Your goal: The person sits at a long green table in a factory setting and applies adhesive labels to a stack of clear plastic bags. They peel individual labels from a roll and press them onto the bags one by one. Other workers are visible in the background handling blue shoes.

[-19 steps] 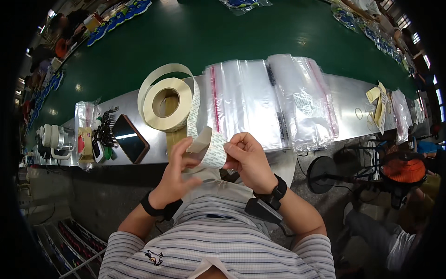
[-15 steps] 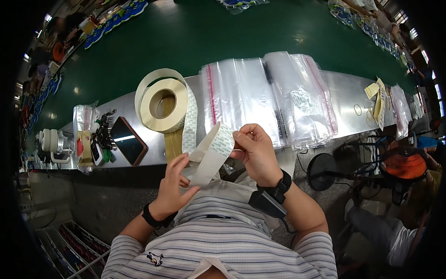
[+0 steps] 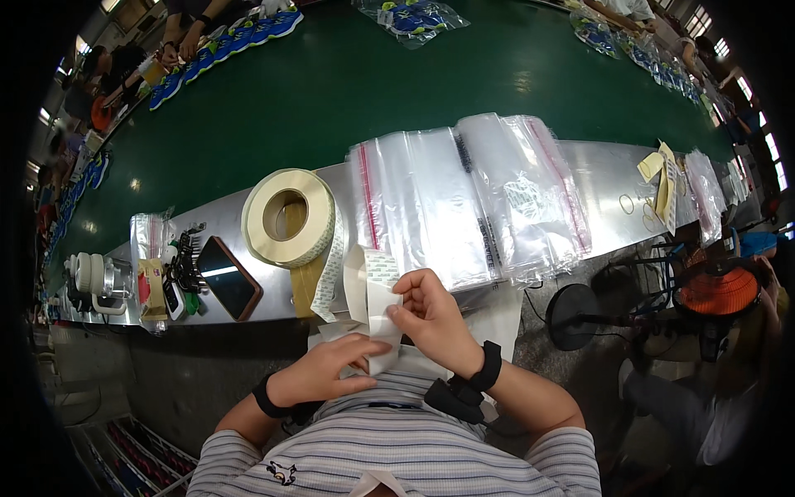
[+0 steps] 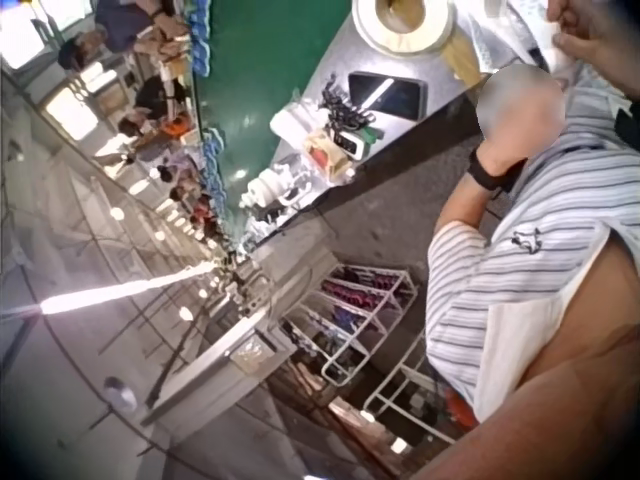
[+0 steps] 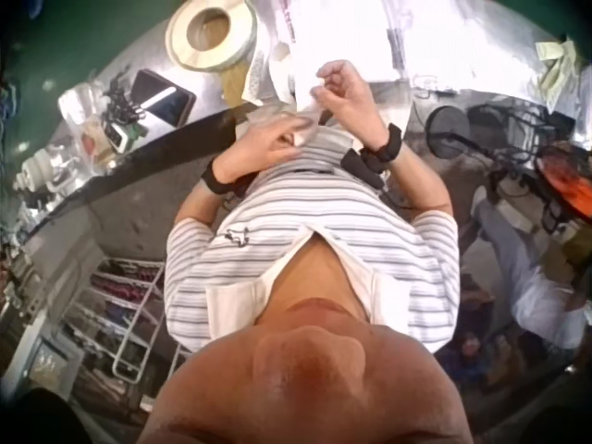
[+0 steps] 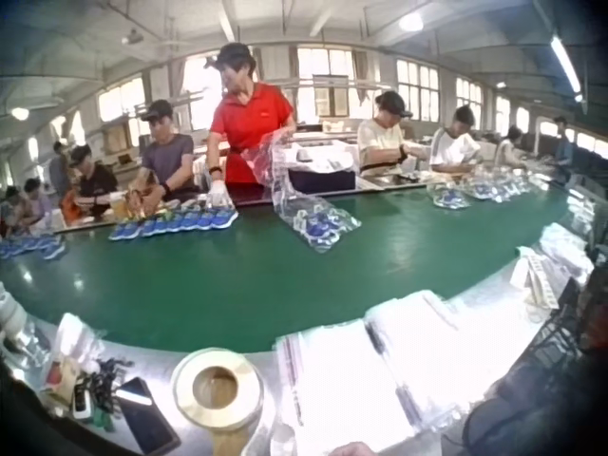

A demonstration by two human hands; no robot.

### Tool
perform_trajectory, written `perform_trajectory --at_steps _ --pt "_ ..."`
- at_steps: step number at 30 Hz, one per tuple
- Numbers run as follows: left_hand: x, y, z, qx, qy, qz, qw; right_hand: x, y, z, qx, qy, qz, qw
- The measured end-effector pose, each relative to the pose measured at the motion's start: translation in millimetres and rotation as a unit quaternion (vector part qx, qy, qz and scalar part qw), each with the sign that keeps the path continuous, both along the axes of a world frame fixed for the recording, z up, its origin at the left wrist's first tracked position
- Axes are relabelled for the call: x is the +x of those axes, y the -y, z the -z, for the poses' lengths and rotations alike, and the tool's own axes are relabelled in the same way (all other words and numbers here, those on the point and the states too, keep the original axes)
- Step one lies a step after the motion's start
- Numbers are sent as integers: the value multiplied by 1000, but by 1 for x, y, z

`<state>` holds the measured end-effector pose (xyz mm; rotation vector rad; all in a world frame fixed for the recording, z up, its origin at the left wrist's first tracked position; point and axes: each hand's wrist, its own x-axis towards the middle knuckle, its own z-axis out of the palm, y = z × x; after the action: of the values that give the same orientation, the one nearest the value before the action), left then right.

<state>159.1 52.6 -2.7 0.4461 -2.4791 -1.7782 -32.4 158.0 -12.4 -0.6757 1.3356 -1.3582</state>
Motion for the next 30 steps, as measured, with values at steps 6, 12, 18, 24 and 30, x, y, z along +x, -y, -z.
perform_trajectory --at_steps 6,12,18,24,30 --pt "-7 14 -27 -240 -100 -186 948 0 -1 5 -177 -496 -94 845" --pt "-19 -4 -10 -235 -126 -159 950 6 -3 0 -231 -451 -111 855" --pt "-16 -7 -4 -218 -134 -165 953 8 -5 1 -156 -246 -67 954" --pt "-18 -5 -6 -98 -89 -161 978 7 6 -4 -245 -429 -82 866" --pt "-15 6 1 -33 -116 -153 981 5 4 -3 -234 -457 -86 854"
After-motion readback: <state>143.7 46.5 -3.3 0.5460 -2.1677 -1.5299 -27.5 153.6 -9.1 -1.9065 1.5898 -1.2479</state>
